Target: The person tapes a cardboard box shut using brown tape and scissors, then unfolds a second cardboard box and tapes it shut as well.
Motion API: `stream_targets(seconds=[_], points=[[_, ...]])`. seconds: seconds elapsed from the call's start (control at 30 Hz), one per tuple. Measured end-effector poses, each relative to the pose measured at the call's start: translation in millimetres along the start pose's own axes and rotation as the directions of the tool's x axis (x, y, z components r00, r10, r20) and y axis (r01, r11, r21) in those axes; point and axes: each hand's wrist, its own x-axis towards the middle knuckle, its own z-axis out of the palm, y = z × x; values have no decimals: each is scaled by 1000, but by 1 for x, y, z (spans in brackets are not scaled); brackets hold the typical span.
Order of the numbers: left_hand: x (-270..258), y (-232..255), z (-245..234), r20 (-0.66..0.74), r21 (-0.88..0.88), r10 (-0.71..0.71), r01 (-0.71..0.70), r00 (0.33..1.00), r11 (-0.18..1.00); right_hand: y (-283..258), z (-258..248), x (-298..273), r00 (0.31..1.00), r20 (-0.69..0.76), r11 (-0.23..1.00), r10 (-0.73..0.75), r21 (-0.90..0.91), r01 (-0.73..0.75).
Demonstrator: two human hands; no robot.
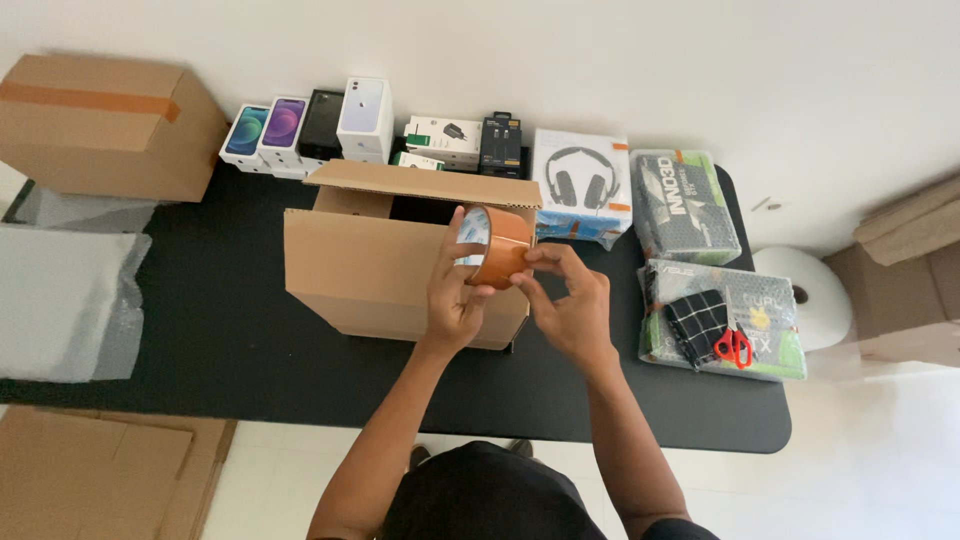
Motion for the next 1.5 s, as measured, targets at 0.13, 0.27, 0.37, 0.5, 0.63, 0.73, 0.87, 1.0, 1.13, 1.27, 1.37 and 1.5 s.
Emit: stream_targets(seconds=[0.13, 0.27, 0.37, 0.5, 0.63, 0.73, 0.87, 1.0, 1.13, 1.27, 1.37, 1.5], points=[[-3, -1, -3, -11, 34, 25, -24, 1000, 999, -6, 1, 1, 1000, 12, 999, 6, -36, -6], [-8, -2, -1, -66, 51, 54, -50, 996, 997, -3, 4, -1, 1000, 23, 999, 6, -32, -5], [-13, -2, 0, -98, 55, 77, -72, 992, 996, -11, 5, -1, 1000, 27, 999, -13, -40, 14], [-20, -12, 3, -136, 30, 134, -131, 982, 991, -11, 6, -3, 999, 1, 997, -47, -60, 47], [-20, -14, 5, -141, 39, 161, -157, 977, 987, -3, 6, -8, 997, -1, 996, -82, -37, 82], [-18, -8, 5, -154, 49, 182, -177, 971, 983, -16, 3, -3, 998, -28, 998, -62, -1, 62], [-20, -9, 3, -134, 66, 202, -194, 970, 979, -6, 1, -7, 997, 14, 997, -76, -21, 76], [-24, -14, 6, -131, 98, 232, -220, 964, 970, -2, 4, -11, 995, -18, 992, -101, -77, 99], [-25, -20, 11, -127, 155, 250, -230, 960, 961, 1, 5, -11, 990, -11, 987, -139, -77, 138], [-21, -22, 17, -148, 132, 233, -214, 961, 968, 5, 8, -9, 991, -69, 993, -116, 14, 117], [-19, -18, 18, -161, 138, 231, -210, 960, 968, 13, 11, -12, 984, -113, 991, -135, -20, 133], [-23, -23, 16, -145, 143, 210, -189, 967, 971, 16, 13, -13, 979, -153, 989, -138, -67, 129]])
